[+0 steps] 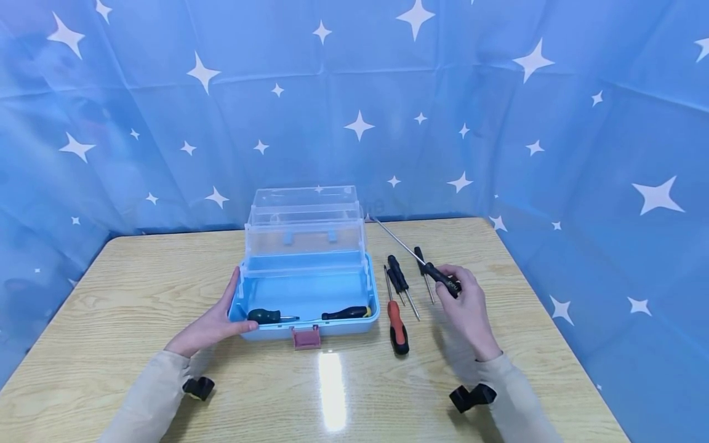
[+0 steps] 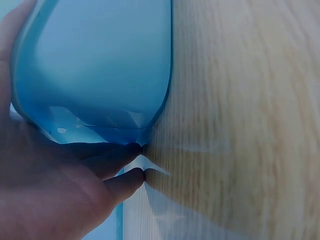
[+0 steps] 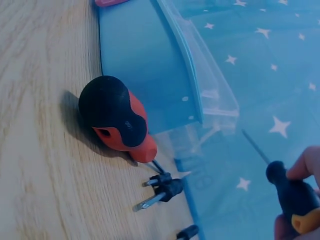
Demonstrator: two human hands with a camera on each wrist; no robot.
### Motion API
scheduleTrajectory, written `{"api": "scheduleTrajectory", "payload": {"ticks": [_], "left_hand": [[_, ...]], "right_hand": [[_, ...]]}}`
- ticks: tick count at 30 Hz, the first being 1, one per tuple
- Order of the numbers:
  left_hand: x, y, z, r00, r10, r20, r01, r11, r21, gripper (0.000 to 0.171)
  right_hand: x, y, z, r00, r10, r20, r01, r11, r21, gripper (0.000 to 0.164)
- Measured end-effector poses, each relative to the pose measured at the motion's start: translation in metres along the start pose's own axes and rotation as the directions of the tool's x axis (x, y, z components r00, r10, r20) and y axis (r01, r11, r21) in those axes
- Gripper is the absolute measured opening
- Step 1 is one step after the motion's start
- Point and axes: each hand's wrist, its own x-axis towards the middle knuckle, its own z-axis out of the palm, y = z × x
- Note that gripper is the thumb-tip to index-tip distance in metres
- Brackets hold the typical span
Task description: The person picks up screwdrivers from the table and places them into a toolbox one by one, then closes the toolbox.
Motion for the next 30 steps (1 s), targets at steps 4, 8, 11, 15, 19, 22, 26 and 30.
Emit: {"api": "scheduleTrajectory", "payload": {"ticks": [4, 8, 11, 15, 19, 22, 26, 30], "left_hand": [[0.0, 0.0, 0.0, 1.0, -0.006, -0.002, 0.006, 1.0, 0.006, 0.12], [0.001, 0.001, 0.0, 1.0, -0.011, -0.003, 0.011, 1.0, 0.014, 0.12], [0.001, 0.001, 0.0, 1.0, -0.009, -0.004, 0.009, 1.0, 0.012, 0.12], [0.0, 0.001, 0.0, 1.0, -0.005, -0.005, 0.005, 1.0, 0.009, 0.12], [0.0, 0.002, 0.0, 1.0, -0.007, -0.002, 0.007, 1.0, 0.005, 0.12], [0.0, 0.002, 0.0, 1.0, -0.009, -0.002, 0.009, 1.0, 0.004, 0.12], [0.0, 0.002, 0.0, 1.0, -0.014, -0.004, 0.014, 1.0, 0.009, 0.12], [0.0, 0.002, 0.0, 1.0, -0.021, -0.006, 0.021, 1.0, 0.011, 0.12]], "right_hand": [[0.001, -0.001, 0.0, 1.0, -0.024, -0.016, 0.024, 1.0, 0.013, 0.026], [0.002, -0.002, -0.001, 0.999, -0.04, -0.02, 0.041, 0.999, 0.027, 0.027], [0.002, -0.005, -0.001, 0.998, -0.053, -0.014, 0.054, 0.998, 0.032, 0.028], [0.001, -0.02, -0.003, 0.996, -0.086, -0.006, 0.087, 0.995, 0.059, 0.027], [-0.002, -0.037, -0.004, 0.993, -0.116, 0.024, 0.113, 0.989, 0.091, 0.025], [-0.003, -0.042, -0.004, 0.99, -0.13, 0.056, 0.123, 0.986, 0.111, 0.025], [-0.004, -0.043, -0.003, 0.982, -0.162, 0.095, 0.147, 0.978, 0.147, 0.025], [-0.004, -0.042, -0.001, 0.974, -0.187, 0.125, 0.165, 0.972, 0.166, 0.025]]}}
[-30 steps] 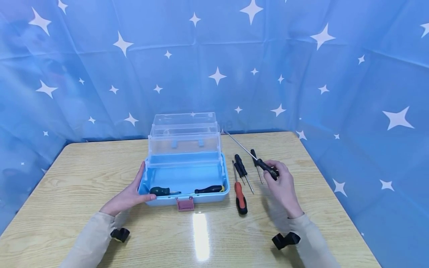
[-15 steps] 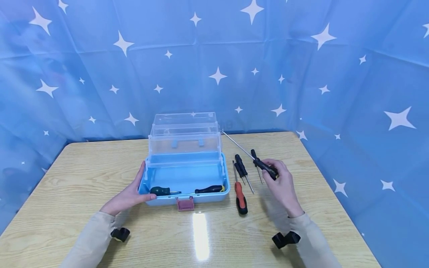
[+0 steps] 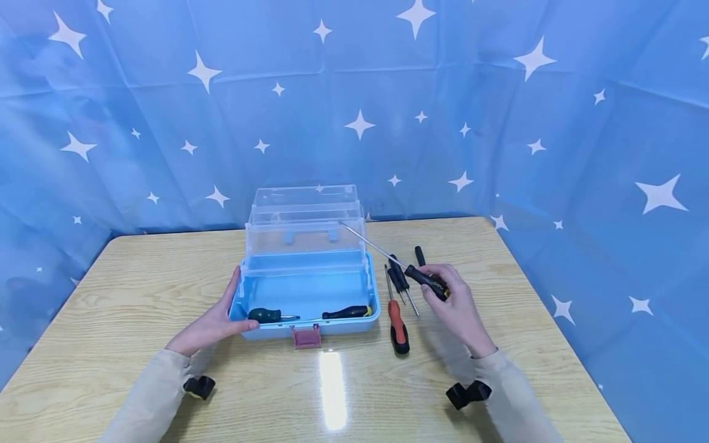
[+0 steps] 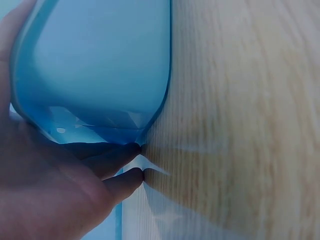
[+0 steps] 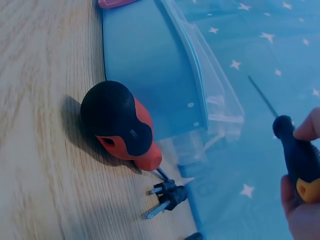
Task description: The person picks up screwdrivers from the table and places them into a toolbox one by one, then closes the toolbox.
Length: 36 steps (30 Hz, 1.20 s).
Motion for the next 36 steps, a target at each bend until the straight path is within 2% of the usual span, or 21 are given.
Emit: {"api": "scheduleTrajectory", "payload": {"ticks": [10, 26, 36], "left_hand": [[0.0, 0.001, 0.0, 1.0, -0.016, -0.001, 0.016, 1.0, -0.006, 0.12], [0.0, 0.0, 0.0, 1.0, 0.006, -0.003, -0.006, 1.0, -0.014, 0.12], [0.0, -0.001, 0.001, 1.0, 0.009, -0.002, -0.009, 1.0, -0.017, 0.12]], "right_hand": [[0.001, -0.001, 0.007, 0.997, -0.052, 0.065, 0.051, 0.999, 0.016, 0.028], [0.005, -0.002, 0.02, 0.983, -0.108, 0.148, 0.101, 0.993, 0.054, 0.027], [0.005, -0.004, 0.027, 0.964, -0.143, 0.223, 0.129, 0.989, 0.079, 0.028]]}}
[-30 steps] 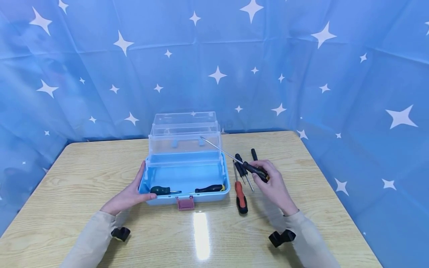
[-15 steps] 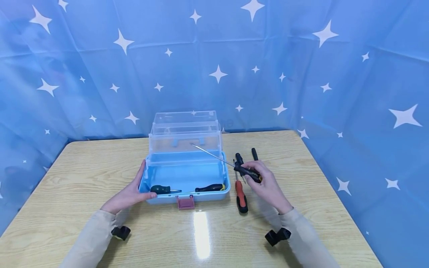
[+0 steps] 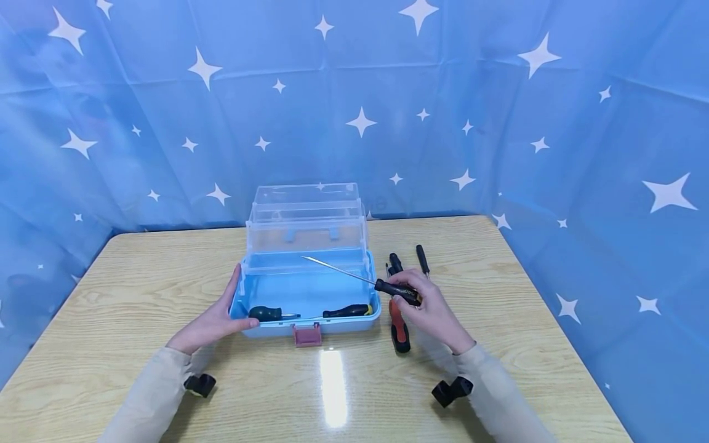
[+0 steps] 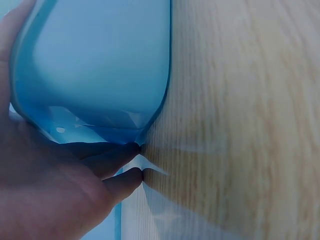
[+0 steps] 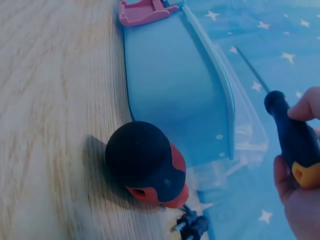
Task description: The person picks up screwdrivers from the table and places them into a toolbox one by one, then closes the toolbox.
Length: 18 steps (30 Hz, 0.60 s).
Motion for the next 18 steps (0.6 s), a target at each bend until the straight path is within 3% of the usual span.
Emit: {"api": "scheduleTrajectory", "payload": {"ticks": [6, 14, 18], "left_hand": [[0.0, -0.001, 0.0, 1.0, 0.0, 0.004, 0.0, 1.0, -0.006, 0.12], [0.0, -0.001, 0.0, 1.0, -0.006, 0.003, 0.006, 1.0, -0.005, 0.12], [0.0, -0.001, 0.0, 1.0, -0.001, 0.0, 0.001, 1.0, 0.002, 0.12]], "right_hand": [[0.0, 0.001, 0.004, 0.999, -0.022, 0.037, 0.021, 0.999, 0.032, 0.029], [-0.001, 0.034, 0.015, 0.998, -0.035, 0.057, 0.035, 0.999, 0.008, 0.035], [0.002, 0.028, 0.017, 0.995, -0.043, 0.089, 0.042, 0.999, 0.019, 0.032]]}}
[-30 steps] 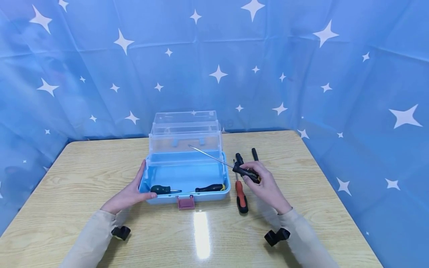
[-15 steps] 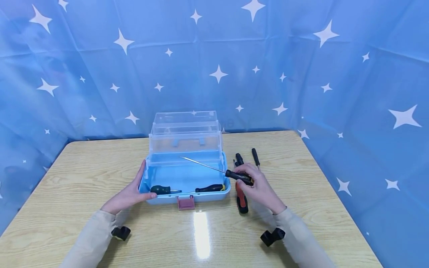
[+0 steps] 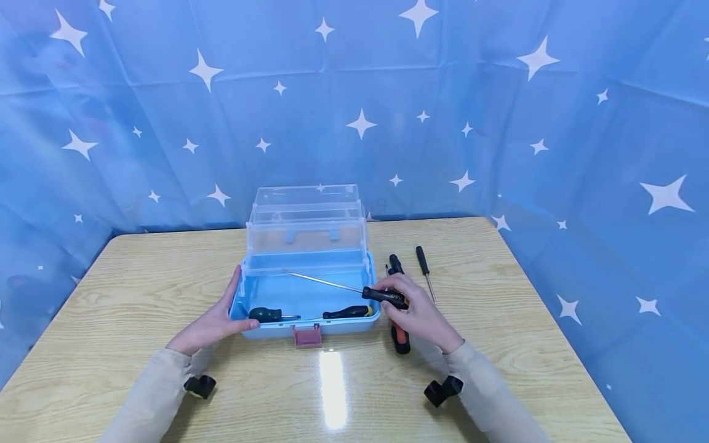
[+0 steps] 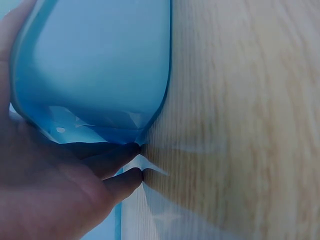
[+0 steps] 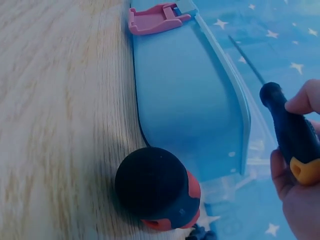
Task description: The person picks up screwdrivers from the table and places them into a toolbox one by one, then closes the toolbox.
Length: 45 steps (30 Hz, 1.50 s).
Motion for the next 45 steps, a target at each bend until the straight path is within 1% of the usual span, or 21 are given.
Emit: {"api": "scheduleTrajectory", "payload": {"ticks": [3, 6, 9, 12, 18, 19, 24, 33, 39, 45], "left_hand": [[0.0, -0.001, 0.0, 1.0, 0.0, -0.002, 0.0, 1.0, 0.002, 0.12], [0.0, -0.001, 0.0, 1.0, 0.002, -0.002, -0.002, 1.0, 0.003, 0.12], [0.0, -0.001, 0.0, 1.0, 0.009, -0.003, -0.009, 1.0, -0.001, 0.12], [-0.001, -0.002, 0.0, 1.0, 0.017, -0.002, -0.017, 1.0, -0.008, 0.12], [0.0, -0.002, 0.001, 1.0, 0.026, -0.003, -0.026, 1.0, -0.007, 0.119], [-0.001, -0.002, 0.001, 1.0, 0.027, -0.004, -0.027, 1.0, -0.006, 0.119], [-0.001, -0.001, 0.001, 1.0, 0.022, -0.003, -0.022, 1.0, -0.003, 0.12], [0.0, -0.001, 0.001, 1.0, 0.023, -0.003, -0.023, 1.0, -0.005, 0.119], [0.0, -0.001, 0.001, 1.0, 0.014, -0.004, -0.014, 1.0, 0.001, 0.119], [-0.001, -0.001, 0.0, 1.0, 0.02, -0.004, -0.02, 1.0, 0.001, 0.119]], "right_hand": [[0.004, -0.014, -0.001, 1.0, 0.005, 0.027, -0.006, 1.0, 0.026, 0.029], [0.009, -0.028, -0.001, 0.999, -0.005, 0.048, 0.005, 1.0, 0.01, 0.028], [0.013, -0.032, 0.0, 0.998, -0.017, 0.068, 0.017, 1.0, -0.004, 0.028], [0.016, -0.027, 0.003, 0.995, -0.035, 0.096, 0.036, 0.999, -0.005, 0.029], [0.018, -0.004, 0.012, 0.989, -0.018, 0.149, 0.017, 1.0, 0.007, 0.03], [0.018, -0.002, 0.013, 0.988, -0.015, 0.156, 0.014, 1.0, 0.008, 0.03], [0.023, 0.0, 0.016, 0.981, -0.014, 0.194, 0.013, 1.0, 0.007, 0.027], [0.034, 0.002, 0.025, 0.968, -0.063, 0.243, 0.08, 0.995, -0.058, 0.026], [0.037, 0.0, 0.031, 0.966, -0.046, 0.255, 0.076, 0.991, -0.111, 0.026], [0.039, -0.003, 0.033, 0.953, -0.038, 0.302, 0.087, 0.985, -0.151, 0.026]]}}
